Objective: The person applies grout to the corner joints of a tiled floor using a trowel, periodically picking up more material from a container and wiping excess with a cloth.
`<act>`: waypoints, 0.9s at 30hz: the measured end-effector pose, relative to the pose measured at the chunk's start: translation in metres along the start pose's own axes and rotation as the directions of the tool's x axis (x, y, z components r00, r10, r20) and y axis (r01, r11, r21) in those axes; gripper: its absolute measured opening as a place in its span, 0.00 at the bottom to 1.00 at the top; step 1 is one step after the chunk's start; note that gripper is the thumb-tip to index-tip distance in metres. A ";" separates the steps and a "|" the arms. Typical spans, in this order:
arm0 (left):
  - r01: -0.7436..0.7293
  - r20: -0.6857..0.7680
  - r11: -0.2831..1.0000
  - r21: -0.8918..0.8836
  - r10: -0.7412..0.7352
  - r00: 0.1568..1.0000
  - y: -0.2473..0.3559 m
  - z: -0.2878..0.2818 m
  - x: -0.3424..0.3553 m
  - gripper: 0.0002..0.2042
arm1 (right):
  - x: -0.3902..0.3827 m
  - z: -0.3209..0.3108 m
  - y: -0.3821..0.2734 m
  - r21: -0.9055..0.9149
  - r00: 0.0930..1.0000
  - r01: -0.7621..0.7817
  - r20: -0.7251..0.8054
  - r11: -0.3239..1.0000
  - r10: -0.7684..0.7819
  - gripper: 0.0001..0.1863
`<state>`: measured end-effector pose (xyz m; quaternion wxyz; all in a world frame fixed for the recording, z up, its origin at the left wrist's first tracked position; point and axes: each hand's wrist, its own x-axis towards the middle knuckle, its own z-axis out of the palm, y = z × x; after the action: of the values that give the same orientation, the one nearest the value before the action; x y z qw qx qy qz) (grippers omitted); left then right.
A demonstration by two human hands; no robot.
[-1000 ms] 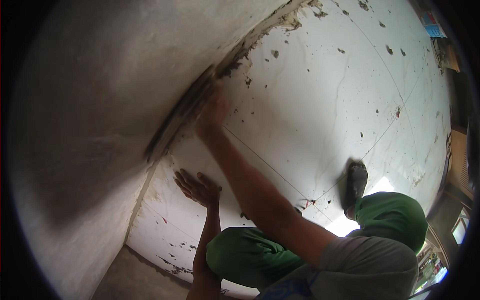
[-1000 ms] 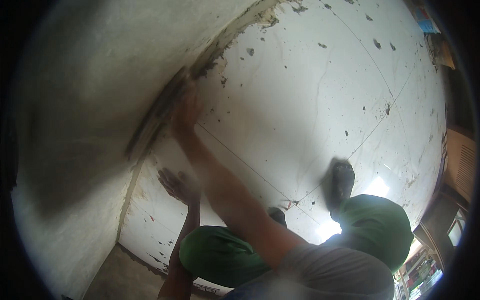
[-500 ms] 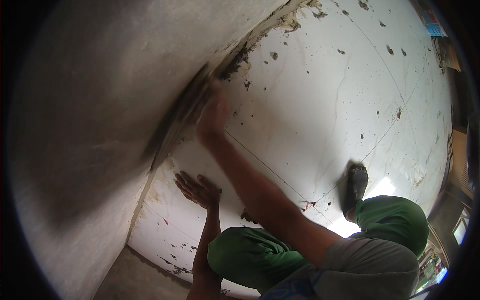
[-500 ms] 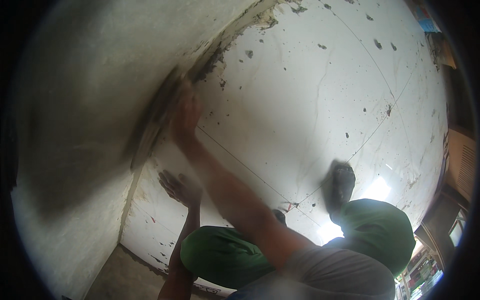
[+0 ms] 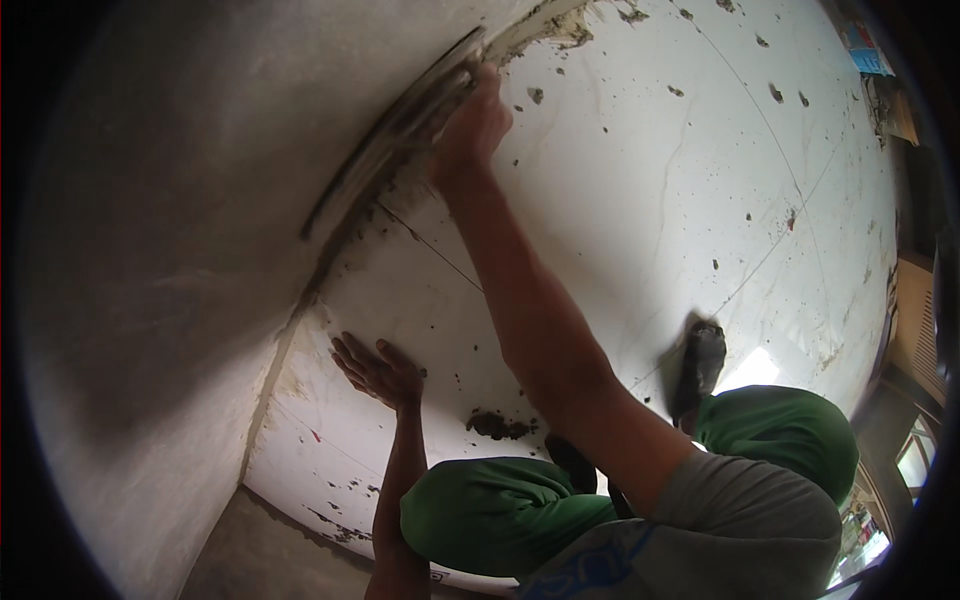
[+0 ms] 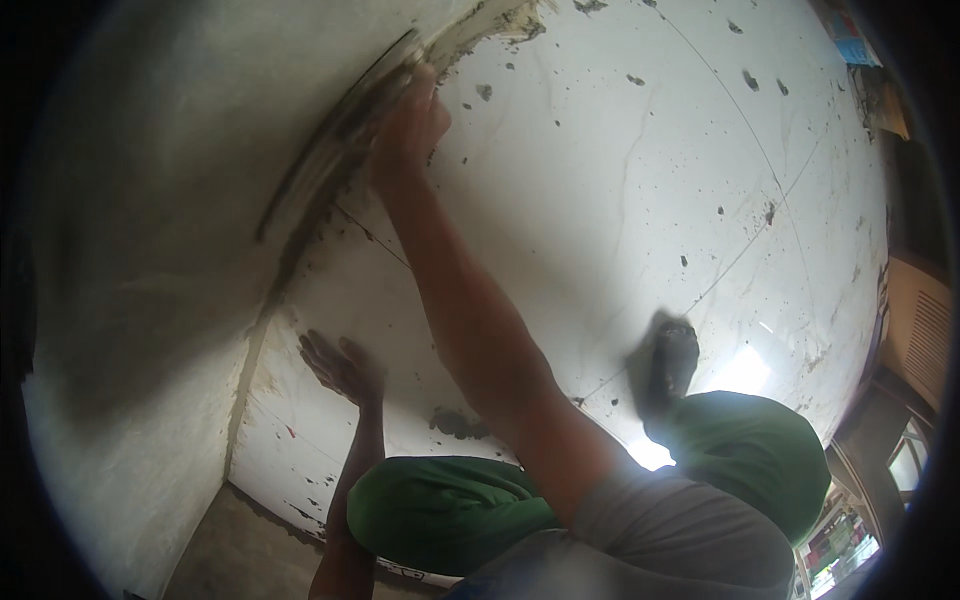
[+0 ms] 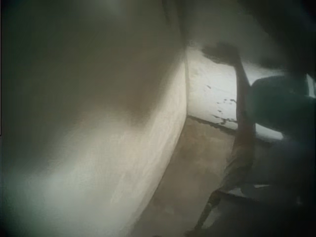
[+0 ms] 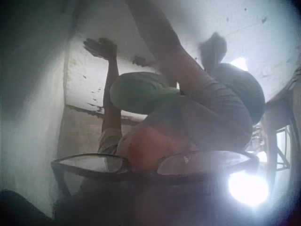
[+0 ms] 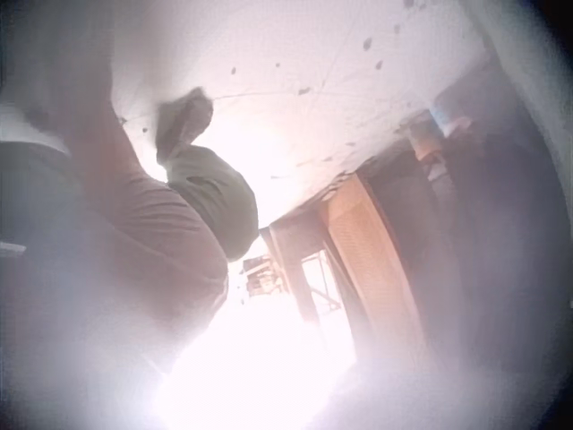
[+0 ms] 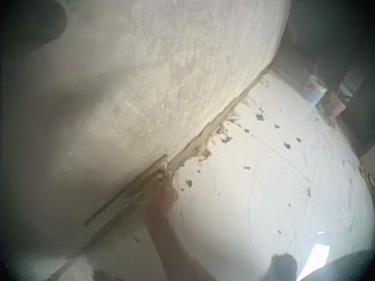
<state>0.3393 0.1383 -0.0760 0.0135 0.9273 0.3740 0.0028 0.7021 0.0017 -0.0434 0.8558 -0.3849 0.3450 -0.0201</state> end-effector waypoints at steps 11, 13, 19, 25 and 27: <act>-0.215 -0.139 0.941 0.261 0.257 0.956 -0.048 0.041 -0.005 0.32 | -0.142 -0.056 0.065 -0.453 0.954 -0.013 0.261 0.892 0.146 0.27; -0.286 -0.195 0.919 0.271 0.343 0.919 -0.061 0.039 0.016 0.35 | -0.155 -0.047 0.024 -0.218 0.929 -0.107 0.326 0.970 0.175 0.28; -0.043 0.079 0.997 -0.067 0.048 0.996 0.004 0.016 0.019 0.33 | -0.064 -0.076 -0.155 0.142 0.913 -0.092 0.407 0.986 0.027 0.26; 0.006 0.504 0.983 -0.185 0.089 0.859 0.042 -0.096 0.052 0.22 | -0.005 -0.101 -0.140 0.136 0.989 -0.021 0.149 0.990 0.000 0.24; 0.027 0.309 0.957 -0.289 0.067 0.949 0.074 -0.178 0.060 0.19 | -0.018 -0.093 -0.123 0.051 0.988 -0.120 0.105 0.991 0.115 0.25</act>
<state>0.4317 0.1305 0.1041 0.2086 0.9075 0.3530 -0.0906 0.6606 -0.1391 0.0063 0.8826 -0.3397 0.3224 0.0402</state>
